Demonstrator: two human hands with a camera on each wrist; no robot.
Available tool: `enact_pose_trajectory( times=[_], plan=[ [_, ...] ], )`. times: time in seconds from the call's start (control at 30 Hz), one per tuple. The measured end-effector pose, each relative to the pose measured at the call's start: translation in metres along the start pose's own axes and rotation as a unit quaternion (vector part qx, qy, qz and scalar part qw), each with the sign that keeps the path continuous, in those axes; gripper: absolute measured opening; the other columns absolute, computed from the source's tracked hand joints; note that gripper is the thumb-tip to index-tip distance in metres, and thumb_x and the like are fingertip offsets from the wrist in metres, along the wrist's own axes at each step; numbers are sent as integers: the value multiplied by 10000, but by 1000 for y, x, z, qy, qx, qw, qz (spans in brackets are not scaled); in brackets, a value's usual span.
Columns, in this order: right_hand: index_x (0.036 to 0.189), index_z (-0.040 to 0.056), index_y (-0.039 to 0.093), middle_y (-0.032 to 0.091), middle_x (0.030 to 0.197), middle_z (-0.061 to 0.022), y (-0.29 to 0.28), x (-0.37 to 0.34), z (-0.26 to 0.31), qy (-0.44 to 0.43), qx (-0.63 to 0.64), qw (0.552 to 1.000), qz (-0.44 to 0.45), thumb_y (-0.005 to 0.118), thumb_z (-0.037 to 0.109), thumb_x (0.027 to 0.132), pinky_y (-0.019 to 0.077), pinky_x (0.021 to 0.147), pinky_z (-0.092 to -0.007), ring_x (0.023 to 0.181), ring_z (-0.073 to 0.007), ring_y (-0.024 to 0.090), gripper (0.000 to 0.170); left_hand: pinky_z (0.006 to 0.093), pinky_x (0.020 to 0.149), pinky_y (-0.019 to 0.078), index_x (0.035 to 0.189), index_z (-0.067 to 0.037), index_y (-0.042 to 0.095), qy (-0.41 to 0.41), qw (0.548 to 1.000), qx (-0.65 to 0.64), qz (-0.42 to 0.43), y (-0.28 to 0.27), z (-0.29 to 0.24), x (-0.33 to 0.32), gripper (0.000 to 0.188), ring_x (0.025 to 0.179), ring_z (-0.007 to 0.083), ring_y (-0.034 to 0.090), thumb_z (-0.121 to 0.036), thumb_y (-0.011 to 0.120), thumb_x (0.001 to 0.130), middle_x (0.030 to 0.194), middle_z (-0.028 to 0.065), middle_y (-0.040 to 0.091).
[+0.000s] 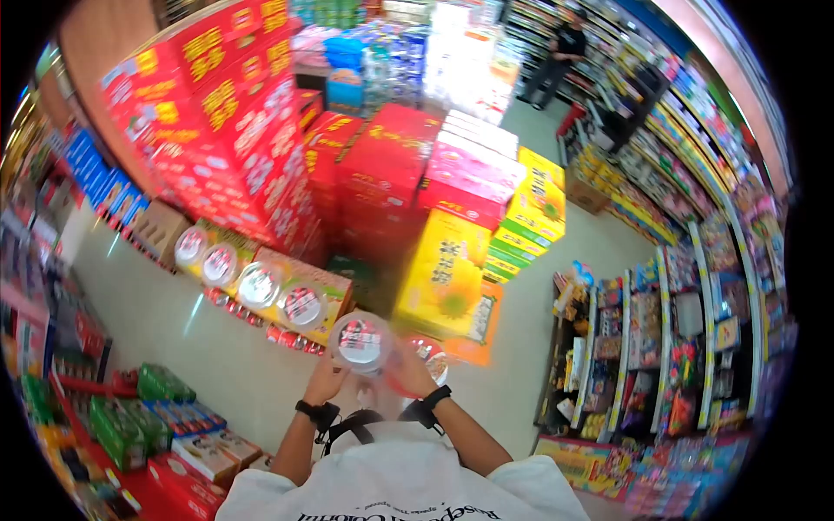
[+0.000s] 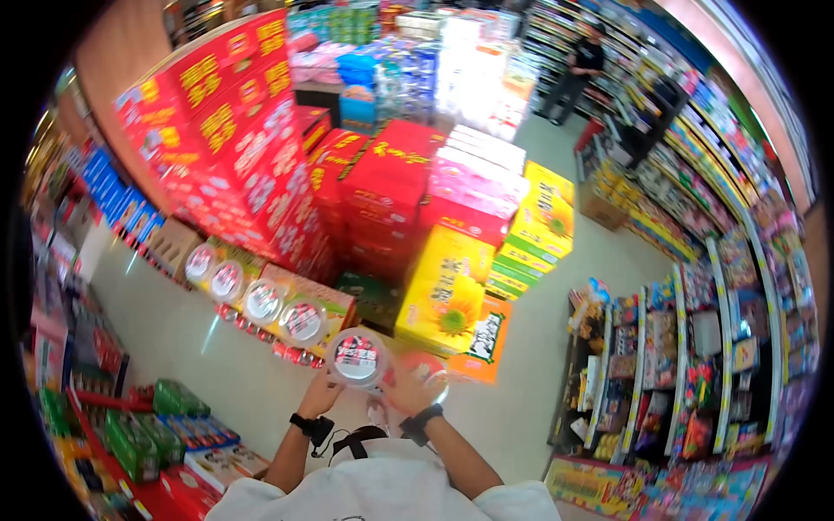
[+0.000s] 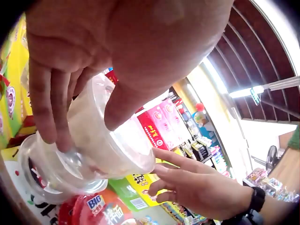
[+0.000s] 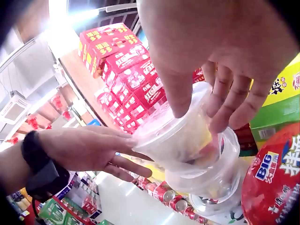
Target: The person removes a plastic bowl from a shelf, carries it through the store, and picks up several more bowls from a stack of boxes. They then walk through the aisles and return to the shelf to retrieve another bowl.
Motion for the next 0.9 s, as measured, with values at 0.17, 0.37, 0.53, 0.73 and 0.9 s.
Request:
enact_pose_trajectory(
  times=[0.17,0.37,0.53,0.73,0.9],
  plan=[
    [1504,57,412,602,1319,-222,-29,-31,11,35,-42,998,23,693,309,941,447,1050,-432,1239,-360,572,678,396,796,568,1257,21,573,-30,977,207,41,-11,15,-2,501,922,301,721,-341,695,932,977,172,731],
    [1441,68,513,692,1167,-177,-73,-115,-43,38,58,995,-65,668,281,978,512,976,-398,1123,-279,649,533,381,697,547,949,-46,729,-2,908,302,291,23,-14,-17,404,715,235,722,-431,609,962,742,53,758],
    [1367,98,606,715,1075,-99,-120,-265,-82,133,137,953,-236,681,358,966,552,863,-361,933,-218,669,483,362,764,551,1176,-12,637,74,810,325,482,143,-70,-62,488,857,254,738,-465,579,1004,946,140,762],
    [1338,65,617,716,1063,-96,-140,-516,-109,228,95,858,-451,670,231,980,552,858,-327,946,-170,677,398,408,779,571,1255,-55,604,235,695,313,603,312,-115,-145,436,921,333,728,-389,647,978,1024,183,741],
    [1278,0,627,714,989,-95,-80,-717,-96,306,156,659,-668,666,238,987,560,798,-313,857,-169,694,377,417,836,564,1240,-37,608,305,599,337,659,437,-113,-223,449,995,340,714,-399,641,978,1090,187,731]
  ],
)
Point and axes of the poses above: each hand's wrist, its own x-axis towards the middle knuckle, its own y-axis out of the palm, z = x × y, the point moved 1 cm from there along x, towards the middle knuckle
